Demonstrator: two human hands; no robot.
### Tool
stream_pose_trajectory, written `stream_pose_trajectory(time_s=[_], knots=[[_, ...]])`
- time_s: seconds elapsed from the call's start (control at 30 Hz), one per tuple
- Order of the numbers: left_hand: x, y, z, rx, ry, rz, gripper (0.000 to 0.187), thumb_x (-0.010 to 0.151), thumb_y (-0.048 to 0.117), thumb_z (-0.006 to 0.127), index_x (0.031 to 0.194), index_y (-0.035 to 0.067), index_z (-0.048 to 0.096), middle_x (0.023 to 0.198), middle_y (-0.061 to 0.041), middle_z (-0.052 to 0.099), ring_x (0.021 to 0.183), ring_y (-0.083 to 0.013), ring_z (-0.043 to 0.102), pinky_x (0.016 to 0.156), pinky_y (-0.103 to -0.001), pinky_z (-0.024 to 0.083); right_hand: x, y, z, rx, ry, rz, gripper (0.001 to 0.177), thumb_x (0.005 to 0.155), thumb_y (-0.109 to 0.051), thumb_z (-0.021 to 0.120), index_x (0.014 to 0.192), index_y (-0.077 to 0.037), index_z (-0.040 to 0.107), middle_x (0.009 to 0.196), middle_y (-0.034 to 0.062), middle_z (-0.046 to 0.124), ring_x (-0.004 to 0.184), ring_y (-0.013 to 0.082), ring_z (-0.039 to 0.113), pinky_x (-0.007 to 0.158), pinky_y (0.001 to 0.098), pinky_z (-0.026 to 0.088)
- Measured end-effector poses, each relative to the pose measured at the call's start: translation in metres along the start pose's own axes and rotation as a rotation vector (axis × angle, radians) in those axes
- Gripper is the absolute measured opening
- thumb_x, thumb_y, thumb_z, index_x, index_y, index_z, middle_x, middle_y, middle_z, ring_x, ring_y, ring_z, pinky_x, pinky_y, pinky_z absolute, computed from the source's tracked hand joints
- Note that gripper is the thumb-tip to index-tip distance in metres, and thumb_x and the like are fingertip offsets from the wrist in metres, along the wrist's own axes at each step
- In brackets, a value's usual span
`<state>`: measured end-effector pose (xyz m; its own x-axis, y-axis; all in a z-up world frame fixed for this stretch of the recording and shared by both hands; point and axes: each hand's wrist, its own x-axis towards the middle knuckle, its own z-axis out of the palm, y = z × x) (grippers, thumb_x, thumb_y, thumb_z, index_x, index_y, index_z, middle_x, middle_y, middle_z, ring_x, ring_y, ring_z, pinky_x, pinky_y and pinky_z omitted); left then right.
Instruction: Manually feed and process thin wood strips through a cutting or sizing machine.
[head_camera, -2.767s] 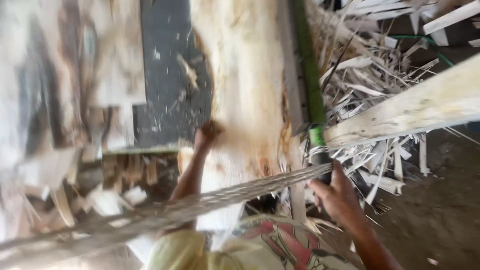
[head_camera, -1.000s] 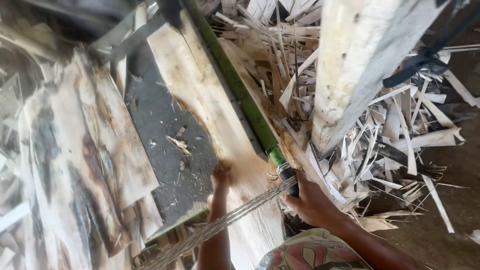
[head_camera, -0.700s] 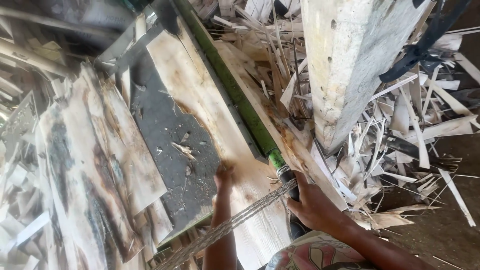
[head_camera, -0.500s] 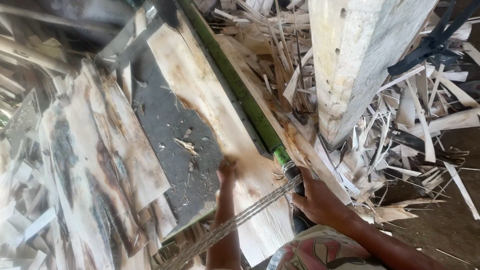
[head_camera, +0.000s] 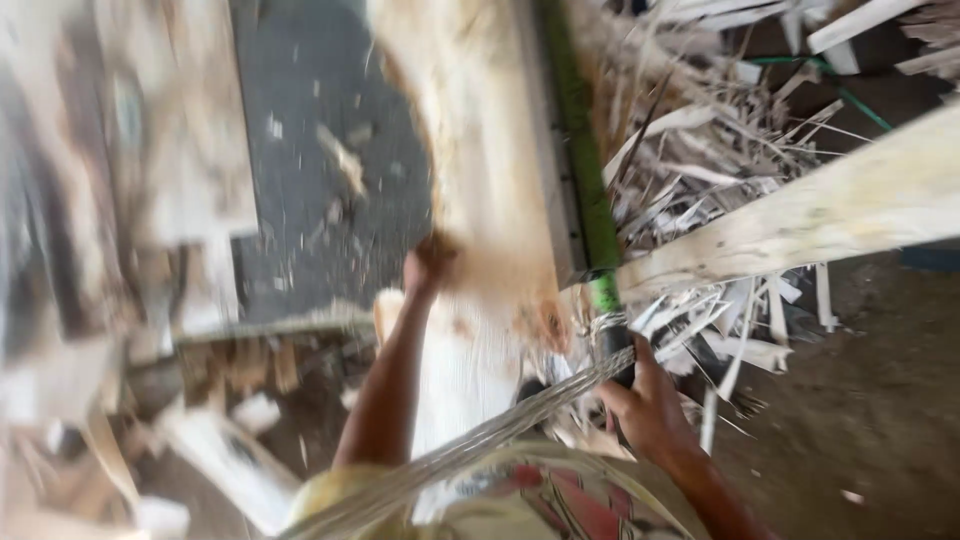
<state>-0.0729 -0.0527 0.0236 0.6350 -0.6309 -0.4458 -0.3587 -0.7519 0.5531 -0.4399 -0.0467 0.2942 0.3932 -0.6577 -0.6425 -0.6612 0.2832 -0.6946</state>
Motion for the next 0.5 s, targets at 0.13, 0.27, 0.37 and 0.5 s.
stream_pose_trajectory(time_s=[0.13,0.27,0.37,0.5], knots=[[0.008,0.019,0.000,-0.124,0.027,-0.038,0.053,0.090,0.051,0.075,0.132,0.021,0.062,0.116,-0.003,0.074,0.080,-0.0131,0.071,0.061,-0.028,0.062,0.098,0.112,0.038,0.035,0.142,-0.134,0.067,0.081,-0.008,0.063,0.143,-0.006,0.036,0.081,0.0114,0.064,0.048,0.0218,0.060,0.042,0.0419,0.051],[-0.023,0.020,0.019,-0.134,0.018,-0.020,0.049,0.092,0.050,0.073,0.132,0.024,0.062,0.117,-0.001,0.074,0.079,-0.0119,0.071,0.059,-0.025,0.061,0.114,0.155,0.062,0.143,0.126,-0.168,0.055,0.085,-0.007,0.064,0.135,-0.005,0.042,0.078,0.0132,0.063,0.048,0.0196,0.061,0.043,0.0371,0.051],[-0.013,0.018,0.000,-0.102,0.039,0.029,0.046,0.094,0.050,0.072,0.132,0.025,0.062,0.117,0.000,0.074,0.078,-0.0110,0.071,0.058,-0.023,0.060,0.091,0.122,0.057,0.169,0.160,-0.129,0.046,0.086,-0.006,0.065,0.129,-0.002,0.049,0.076,0.0135,0.061,0.047,0.0208,0.057,0.041,0.0383,0.047],[0.005,0.021,0.009,-0.032,0.017,0.111,0.044,0.095,0.050,0.071,0.132,0.027,0.061,0.117,0.001,0.074,0.078,-0.0104,0.071,0.057,-0.022,0.060,0.052,0.073,0.036,0.216,0.141,-0.080,0.058,0.084,-0.009,0.068,0.137,-0.003,0.045,0.075,0.0097,0.063,0.046,0.0205,0.057,0.041,0.0390,0.049]])
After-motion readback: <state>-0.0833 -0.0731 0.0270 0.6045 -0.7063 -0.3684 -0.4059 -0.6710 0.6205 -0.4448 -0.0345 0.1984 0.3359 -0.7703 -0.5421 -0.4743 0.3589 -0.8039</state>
